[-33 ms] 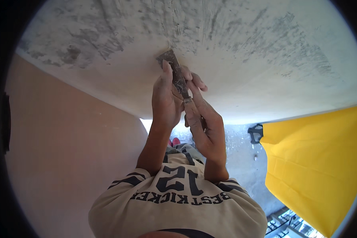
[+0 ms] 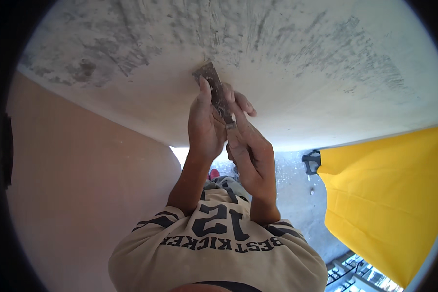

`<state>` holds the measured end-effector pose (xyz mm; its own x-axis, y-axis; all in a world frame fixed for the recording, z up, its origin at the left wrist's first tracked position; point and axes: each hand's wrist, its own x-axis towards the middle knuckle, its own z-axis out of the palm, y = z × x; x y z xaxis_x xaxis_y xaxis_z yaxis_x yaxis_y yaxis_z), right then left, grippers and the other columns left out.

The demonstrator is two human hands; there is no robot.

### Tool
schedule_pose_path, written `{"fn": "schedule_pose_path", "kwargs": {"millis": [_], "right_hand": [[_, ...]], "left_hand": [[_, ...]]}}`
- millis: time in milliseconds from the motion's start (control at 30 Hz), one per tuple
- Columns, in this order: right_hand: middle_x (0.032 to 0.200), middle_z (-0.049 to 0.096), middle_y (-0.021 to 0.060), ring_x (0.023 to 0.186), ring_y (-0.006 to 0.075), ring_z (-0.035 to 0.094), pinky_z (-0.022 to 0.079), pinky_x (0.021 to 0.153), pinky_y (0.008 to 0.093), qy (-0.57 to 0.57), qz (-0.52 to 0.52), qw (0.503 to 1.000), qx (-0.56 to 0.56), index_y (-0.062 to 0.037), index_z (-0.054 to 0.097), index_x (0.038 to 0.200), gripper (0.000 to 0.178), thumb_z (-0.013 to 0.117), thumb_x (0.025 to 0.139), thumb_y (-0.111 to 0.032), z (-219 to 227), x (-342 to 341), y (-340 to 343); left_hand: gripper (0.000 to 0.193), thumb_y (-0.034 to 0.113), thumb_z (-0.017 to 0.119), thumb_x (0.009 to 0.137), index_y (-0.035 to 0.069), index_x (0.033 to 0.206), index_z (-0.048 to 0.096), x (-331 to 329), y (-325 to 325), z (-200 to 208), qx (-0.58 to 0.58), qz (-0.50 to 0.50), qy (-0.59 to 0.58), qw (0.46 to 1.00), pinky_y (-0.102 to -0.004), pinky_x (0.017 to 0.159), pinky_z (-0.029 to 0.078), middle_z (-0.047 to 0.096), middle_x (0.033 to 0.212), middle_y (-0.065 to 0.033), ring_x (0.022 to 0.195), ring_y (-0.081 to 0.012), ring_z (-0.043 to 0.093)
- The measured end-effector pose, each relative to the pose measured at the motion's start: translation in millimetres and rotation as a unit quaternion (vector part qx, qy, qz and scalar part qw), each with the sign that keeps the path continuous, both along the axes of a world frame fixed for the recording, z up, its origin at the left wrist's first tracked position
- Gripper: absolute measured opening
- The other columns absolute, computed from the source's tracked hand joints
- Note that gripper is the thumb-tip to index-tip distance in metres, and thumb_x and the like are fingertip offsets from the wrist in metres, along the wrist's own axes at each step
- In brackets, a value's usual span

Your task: Scraping plaster or old paint from a ceiling using a hand scraper tool.

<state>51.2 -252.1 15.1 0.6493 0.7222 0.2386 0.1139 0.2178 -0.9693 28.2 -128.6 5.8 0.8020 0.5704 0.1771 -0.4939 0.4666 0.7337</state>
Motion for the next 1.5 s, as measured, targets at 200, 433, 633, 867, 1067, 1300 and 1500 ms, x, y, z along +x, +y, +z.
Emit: {"fn": "schedule_pose_path", "kwargs": {"millis": [200, 433, 633, 867, 1067, 1300, 1500], "right_hand": [[0.067, 0.056, -0.0027, 0.054, 0.0002, 0.037, 0.028, 0.050, 0.0178, -0.134, -0.132, 0.981, -0.054, 0.0024, 0.047, 0.141, 0.045, 0.051, 0.098, -0.010, -3, -12, 11], [0.134, 0.054, 0.0252, 0.130, 0.0293, 0.046, 0.034, 0.108, 0.0374, -0.187, -0.154, 0.966, -0.092, 0.0079, 0.051, 0.134, 0.041, 0.055, 0.096, -0.008, -1, -11, 7], [0.111, 0.070, 0.0206, 0.111, 0.0214, 0.063, 0.040, 0.104, 0.0320, -0.227, -0.193, 0.954, -0.040, 0.0050, 0.055, 0.132, 0.040, 0.059, 0.093, -0.002, -9, -9, 13], [0.141, 0.050, 0.0255, 0.137, 0.0317, 0.043, 0.030, 0.113, 0.0412, -0.157, -0.146, 0.976, -0.031, 0.0108, 0.051, 0.132, 0.041, 0.057, 0.093, -0.004, -9, -4, 20], [0.139, 0.052, 0.0260, 0.133, 0.0307, 0.047, 0.032, 0.111, 0.0393, -0.131, -0.141, 0.979, -0.064, 0.0103, 0.052, 0.131, 0.041, 0.058, 0.093, -0.004, 8, -9, 26], [0.116, 0.068, 0.0220, 0.120, 0.0239, 0.058, 0.039, 0.106, 0.0342, -0.147, -0.148, 0.978, -0.015, 0.0070, 0.060, 0.126, 0.034, 0.060, 0.092, 0.000, 1, -4, 26], [0.111, 0.069, 0.0202, 0.108, 0.0180, 0.061, 0.045, 0.097, 0.0292, -0.221, -0.159, 0.961, -0.044, 0.0054, 0.060, 0.127, 0.035, 0.060, 0.093, 0.000, -11, 0, 28]], "left_hand": [[0.062, 0.061, 0.026, 0.101, 0.006, 0.083, 0.049, 15, -10, -9, -0.142, -0.077, -0.141, 0.977, -0.0307, 0.059, 0.054, 0.058, 0.066, -0.0139, 0.063, -0.0227, 0.065], [0.063, 0.056, 0.028, 0.103, 0.002, 0.081, 0.052, 7, -13, 3, -0.104, -0.065, -0.078, 0.989, -0.0309, 0.050, 0.053, 0.058, 0.060, -0.0131, 0.051, -0.0217, 0.061], [0.063, 0.054, 0.031, 0.103, 0.001, 0.076, 0.051, 8, -11, 13, -0.091, -0.038, -0.041, 0.994, -0.0289, 0.046, 0.052, 0.055, 0.058, -0.0108, 0.048, -0.0183, 0.060], [0.062, 0.053, 0.033, 0.103, 0.001, 0.073, 0.050, 10, -2, 10, -0.050, 0.011, -0.041, 0.998, -0.0287, 0.046, 0.052, 0.051, 0.058, -0.0081, 0.048, -0.0171, 0.058], [0.063, 0.054, 0.034, 0.102, 0.001, 0.073, 0.049, 10, 3, 21, -0.079, 0.021, -0.040, 0.996, -0.0293, 0.047, 0.054, 0.050, 0.058, -0.0075, 0.049, -0.0170, 0.058], [0.062, 0.055, 0.034, 0.102, 0.002, 0.073, 0.049, 9, 2, 18, -0.073, 0.017, -0.044, 0.996, -0.0305, 0.048, 0.054, 0.052, 0.059, -0.0079, 0.049, -0.0173, 0.059], [0.061, 0.055, 0.036, 0.102, 0.003, 0.073, 0.050, 10, 0, 3, -0.094, 0.032, -0.018, 0.995, -0.0302, 0.048, 0.054, 0.053, 0.058, -0.0084, 0.049, -0.0172, 0.059]]}}
